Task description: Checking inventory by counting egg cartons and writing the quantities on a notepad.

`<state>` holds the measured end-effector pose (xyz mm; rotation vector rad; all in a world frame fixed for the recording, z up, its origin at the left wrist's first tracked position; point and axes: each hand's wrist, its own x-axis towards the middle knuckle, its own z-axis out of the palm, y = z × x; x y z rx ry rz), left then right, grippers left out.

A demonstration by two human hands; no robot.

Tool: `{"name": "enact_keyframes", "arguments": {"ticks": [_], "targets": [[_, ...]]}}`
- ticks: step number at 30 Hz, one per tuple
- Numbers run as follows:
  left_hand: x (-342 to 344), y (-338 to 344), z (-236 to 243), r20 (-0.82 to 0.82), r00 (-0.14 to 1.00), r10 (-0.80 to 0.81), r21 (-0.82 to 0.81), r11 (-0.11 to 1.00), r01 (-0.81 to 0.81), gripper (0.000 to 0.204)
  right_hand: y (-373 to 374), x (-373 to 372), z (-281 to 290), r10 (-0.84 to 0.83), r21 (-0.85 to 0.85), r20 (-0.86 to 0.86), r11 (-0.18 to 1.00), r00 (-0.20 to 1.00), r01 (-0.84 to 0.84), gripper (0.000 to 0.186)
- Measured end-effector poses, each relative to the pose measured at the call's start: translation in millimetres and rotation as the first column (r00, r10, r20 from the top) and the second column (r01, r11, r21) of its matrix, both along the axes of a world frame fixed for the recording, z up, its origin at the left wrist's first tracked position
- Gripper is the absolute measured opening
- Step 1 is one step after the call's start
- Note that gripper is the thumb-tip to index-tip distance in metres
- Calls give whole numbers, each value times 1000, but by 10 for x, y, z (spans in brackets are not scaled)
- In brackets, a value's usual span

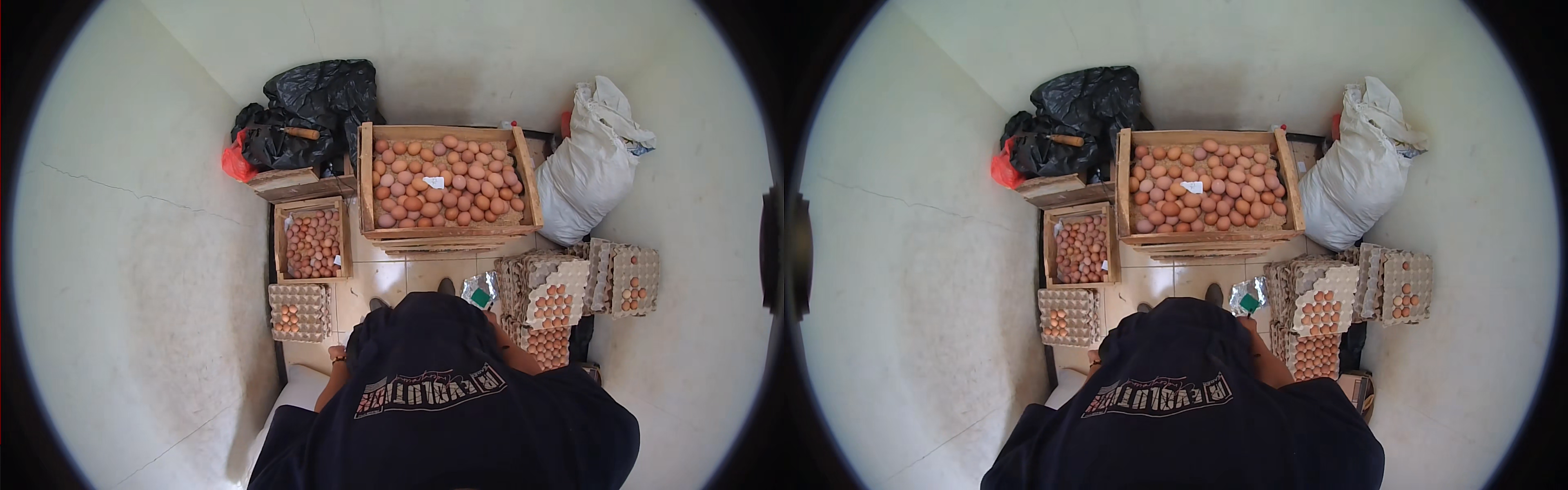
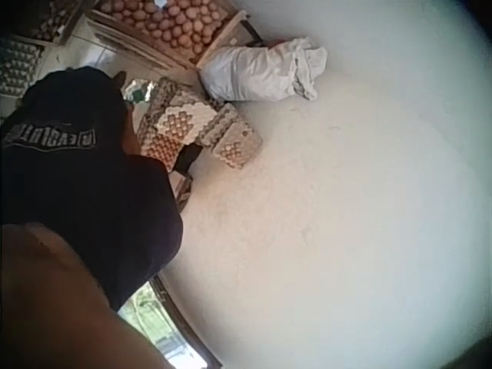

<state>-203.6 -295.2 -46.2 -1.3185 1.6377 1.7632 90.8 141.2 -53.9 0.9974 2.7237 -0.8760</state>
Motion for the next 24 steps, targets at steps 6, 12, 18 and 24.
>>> {"name": "enact_keyframes", "arguments": {"ticks": [6, 12, 18, 24], "targets": [[-74, 40, 193, -10, 547, -837, -435, 496, 752, 13, 245, -274, 161, -39, -338, 152, 937, 988, 89, 44], [-309, 893, 990, -162, 667, -727, -158, 687, 710, 36, 523, -664, 263, 81, -417, 249, 908, 965, 32, 52], [-175, 962, 936, -132, 829, -544, -83, 839, 538, 37, 380, -1173, 928, 240, -433, 161, 889, 958, -150, 49], [28, 650, 467, -88, 707, -701, -258, 702, 664, 26, 311, -1446, 1353, 326, -405, 221, 888, 919, -217, 49]]}}
